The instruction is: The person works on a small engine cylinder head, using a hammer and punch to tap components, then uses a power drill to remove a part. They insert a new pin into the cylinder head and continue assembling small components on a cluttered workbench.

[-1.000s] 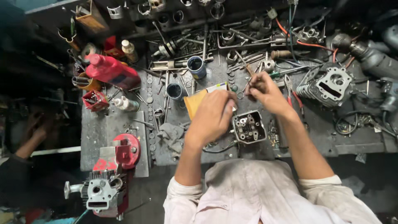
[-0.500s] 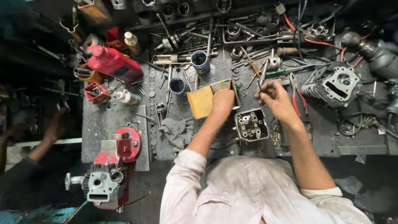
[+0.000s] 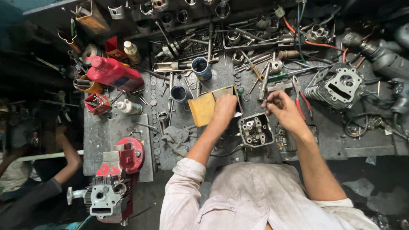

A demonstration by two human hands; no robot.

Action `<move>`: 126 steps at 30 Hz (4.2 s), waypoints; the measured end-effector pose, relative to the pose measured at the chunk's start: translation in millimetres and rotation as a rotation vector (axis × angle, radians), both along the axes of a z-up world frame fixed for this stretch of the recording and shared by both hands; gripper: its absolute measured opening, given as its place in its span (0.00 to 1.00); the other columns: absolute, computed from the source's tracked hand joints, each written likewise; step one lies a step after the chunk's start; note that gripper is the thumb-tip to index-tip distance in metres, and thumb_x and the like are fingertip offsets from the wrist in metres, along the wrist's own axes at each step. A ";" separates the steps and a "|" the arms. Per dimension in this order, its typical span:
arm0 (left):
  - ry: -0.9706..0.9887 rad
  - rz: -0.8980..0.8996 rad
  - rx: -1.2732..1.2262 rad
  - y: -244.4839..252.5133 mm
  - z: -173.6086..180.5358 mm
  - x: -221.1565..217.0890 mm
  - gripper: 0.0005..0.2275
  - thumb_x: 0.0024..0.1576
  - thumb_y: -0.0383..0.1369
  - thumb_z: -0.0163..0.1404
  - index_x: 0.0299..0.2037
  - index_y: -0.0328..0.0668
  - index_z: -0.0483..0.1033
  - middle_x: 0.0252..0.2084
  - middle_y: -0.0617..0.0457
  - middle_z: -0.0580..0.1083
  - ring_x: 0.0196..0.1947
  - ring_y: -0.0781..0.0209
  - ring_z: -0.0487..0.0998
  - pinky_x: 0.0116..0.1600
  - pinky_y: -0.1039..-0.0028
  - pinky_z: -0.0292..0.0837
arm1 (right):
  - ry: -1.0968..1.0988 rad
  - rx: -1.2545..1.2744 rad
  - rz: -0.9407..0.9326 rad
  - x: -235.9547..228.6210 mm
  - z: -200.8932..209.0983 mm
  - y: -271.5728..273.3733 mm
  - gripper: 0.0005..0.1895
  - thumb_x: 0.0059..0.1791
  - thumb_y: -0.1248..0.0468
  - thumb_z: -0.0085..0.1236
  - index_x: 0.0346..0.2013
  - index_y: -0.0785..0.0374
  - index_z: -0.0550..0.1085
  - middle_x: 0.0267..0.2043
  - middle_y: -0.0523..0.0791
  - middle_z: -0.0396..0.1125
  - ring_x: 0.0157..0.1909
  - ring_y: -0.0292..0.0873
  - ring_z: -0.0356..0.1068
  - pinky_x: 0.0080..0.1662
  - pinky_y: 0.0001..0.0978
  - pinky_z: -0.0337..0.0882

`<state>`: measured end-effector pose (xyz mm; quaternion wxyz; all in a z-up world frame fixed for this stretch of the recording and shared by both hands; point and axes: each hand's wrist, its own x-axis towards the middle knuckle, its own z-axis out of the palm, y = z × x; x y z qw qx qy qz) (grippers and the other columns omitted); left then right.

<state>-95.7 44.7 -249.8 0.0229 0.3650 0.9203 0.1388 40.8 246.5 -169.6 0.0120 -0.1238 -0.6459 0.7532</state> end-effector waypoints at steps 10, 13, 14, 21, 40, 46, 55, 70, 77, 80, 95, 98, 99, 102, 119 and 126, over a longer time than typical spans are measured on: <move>-0.165 0.279 0.491 -48.6 123.2 29.1 0.06 0.52 0.27 0.58 0.38 0.32 0.82 0.35 0.38 0.80 0.37 0.42 0.82 0.41 0.60 0.77 | 0.045 0.038 0.091 23.5 43.4 -5.1 0.15 0.50 0.67 0.57 0.51 0.67 0.74 0.46 0.45 0.72 0.44 0.39 0.73 0.49 0.32 0.74; -0.525 0.286 0.958 -53.1 141.8 46.2 0.09 0.59 0.23 0.56 0.48 0.31 0.80 0.45 0.41 0.80 0.45 0.51 0.80 0.49 0.66 0.77 | 0.187 -0.002 0.115 33.5 44.9 -10.4 0.13 0.56 0.60 0.54 0.45 0.69 0.76 0.37 0.47 0.72 0.38 0.39 0.73 0.44 0.33 0.75; -0.697 0.270 1.139 -53.8 144.2 51.6 0.10 0.61 0.21 0.55 0.52 0.31 0.78 0.50 0.42 0.79 0.49 0.53 0.79 0.52 0.67 0.77 | 0.228 -0.041 0.138 33.3 45.7 -11.8 0.13 0.57 0.59 0.53 0.42 0.68 0.74 0.36 0.46 0.70 0.37 0.39 0.72 0.43 0.32 0.73; -1.135 0.201 1.677 -50.7 125.0 86.8 0.23 0.61 0.20 0.53 0.66 0.36 0.61 0.54 0.40 0.74 0.51 0.53 0.80 0.53 0.59 0.81 | 0.308 -0.278 0.248 40.2 49.9 -30.0 0.14 0.59 0.62 0.48 0.33 0.68 0.68 0.30 0.45 0.61 0.31 0.38 0.63 0.35 0.32 0.67; -0.058 -0.059 0.043 -57.5 51.1 31.9 0.06 0.54 0.29 0.52 0.29 0.44 0.83 0.28 0.45 0.78 0.34 0.45 0.80 0.49 0.56 0.69 | 0.157 -0.048 0.166 43.8 36.0 -27.5 0.14 0.58 0.58 0.52 0.38 0.68 0.72 0.34 0.43 0.67 0.35 0.35 0.66 0.40 0.27 0.67; 0.019 -0.023 -0.212 -14.6 -19.4 25.4 0.08 0.53 0.28 0.52 0.25 0.45 0.83 0.28 0.45 0.80 0.30 0.50 0.83 0.39 0.59 0.76 | 0.181 -0.036 0.204 40.4 34.6 -34.0 0.13 0.58 0.59 0.52 0.39 0.68 0.73 0.34 0.43 0.68 0.35 0.35 0.66 0.41 0.27 0.68; -0.040 0.056 -0.114 -11.2 -20.2 23.8 0.05 0.51 0.27 0.55 0.25 0.40 0.83 0.29 0.41 0.80 0.31 0.45 0.83 0.36 0.58 0.79 | 0.120 -0.027 0.158 46.6 35.5 -29.6 0.12 0.57 0.61 0.51 0.40 0.68 0.74 0.35 0.42 0.69 0.36 0.34 0.66 0.41 0.26 0.68; -0.103 0.130 0.055 -57.1 64.7 51.7 0.06 0.52 0.30 0.54 0.27 0.35 0.80 0.27 0.36 0.77 0.29 0.37 0.80 0.35 0.51 0.75 | 0.043 -0.010 0.091 47.2 34.0 -27.9 0.11 0.58 0.61 0.51 0.40 0.68 0.74 0.36 0.42 0.69 0.36 0.34 0.66 0.42 0.25 0.68; 0.012 0.145 0.034 -38.3 2.3 47.8 0.04 0.54 0.26 0.52 0.31 0.38 0.81 0.34 0.41 0.78 0.38 0.45 0.80 0.41 0.58 0.78 | 0.065 -0.015 0.136 43.8 29.4 -33.7 0.10 0.58 0.62 0.51 0.42 0.67 0.75 0.37 0.42 0.69 0.38 0.34 0.66 0.43 0.25 0.68; 0.108 0.185 -0.186 -18.7 -9.8 45.5 0.04 0.47 0.26 0.53 0.27 0.39 0.83 0.36 0.42 0.79 0.39 0.48 0.81 0.36 0.64 0.79 | 0.053 -0.052 0.155 39.8 31.5 -35.6 0.10 0.58 0.62 0.51 0.42 0.68 0.75 0.35 0.42 0.68 0.38 0.34 0.66 0.43 0.25 0.68; -0.319 0.196 0.439 -52.8 87.1 59.0 0.08 0.56 0.29 0.56 0.42 0.34 0.82 0.35 0.37 0.81 0.37 0.39 0.81 0.40 0.57 0.75 | 0.142 -0.087 0.116 56.7 29.1 -19.0 0.13 0.58 0.59 0.49 0.37 0.66 0.70 0.34 0.42 0.65 0.35 0.36 0.64 0.40 0.29 0.67; -1.194 0.210 1.176 -56.8 90.8 66.8 0.12 0.62 0.30 0.52 0.54 0.34 0.76 0.46 0.43 0.81 0.47 0.52 0.82 0.55 0.66 0.78 | 0.233 -0.237 0.144 58.9 30.9 -23.9 0.14 0.59 0.58 0.49 0.35 0.65 0.67 0.32 0.43 0.60 0.34 0.37 0.62 0.39 0.31 0.66; -1.271 0.225 1.302 -54.8 88.8 68.7 0.13 0.62 0.31 0.53 0.54 0.35 0.75 0.48 0.43 0.81 0.49 0.52 0.82 0.56 0.65 0.79 | 0.221 -0.251 0.141 56.2 32.1 -25.5 0.15 0.59 0.58 0.49 0.34 0.65 0.66 0.32 0.43 0.59 0.33 0.37 0.60 0.38 0.31 0.65; -1.441 0.284 1.576 -47.6 77.5 82.9 0.14 0.61 0.33 0.55 0.54 0.37 0.73 0.52 0.43 0.79 0.51 0.51 0.82 0.56 0.63 0.80 | 0.188 -0.300 0.177 52.8 34.7 -34.2 0.15 0.59 0.58 0.49 0.33 0.65 0.66 0.31 0.43 0.57 0.32 0.37 0.58 0.38 0.31 0.64; -1.280 0.237 1.567 -36.0 69.1 100.7 0.11 0.61 0.31 0.58 0.47 0.30 0.75 0.46 0.42 0.80 0.45 0.56 0.82 0.52 0.62 0.82 | 0.217 -0.288 0.196 54.5 32.8 -36.7 0.16 0.59 0.56 0.48 0.33 0.65 0.65 0.31 0.43 0.58 0.31 0.37 0.58 0.37 0.31 0.65; -1.245 0.136 1.399 -32.5 53.0 105.8 0.09 0.63 0.30 0.56 0.48 0.31 0.76 0.47 0.46 0.79 0.48 0.62 0.79 0.55 0.69 0.75 | 0.204 -0.084 0.305 52.7 26.1 -38.5 0.16 0.59 0.58 0.48 0.34 0.66 0.69 0.34 0.44 0.64 0.35 0.37 0.63 0.40 0.30 0.67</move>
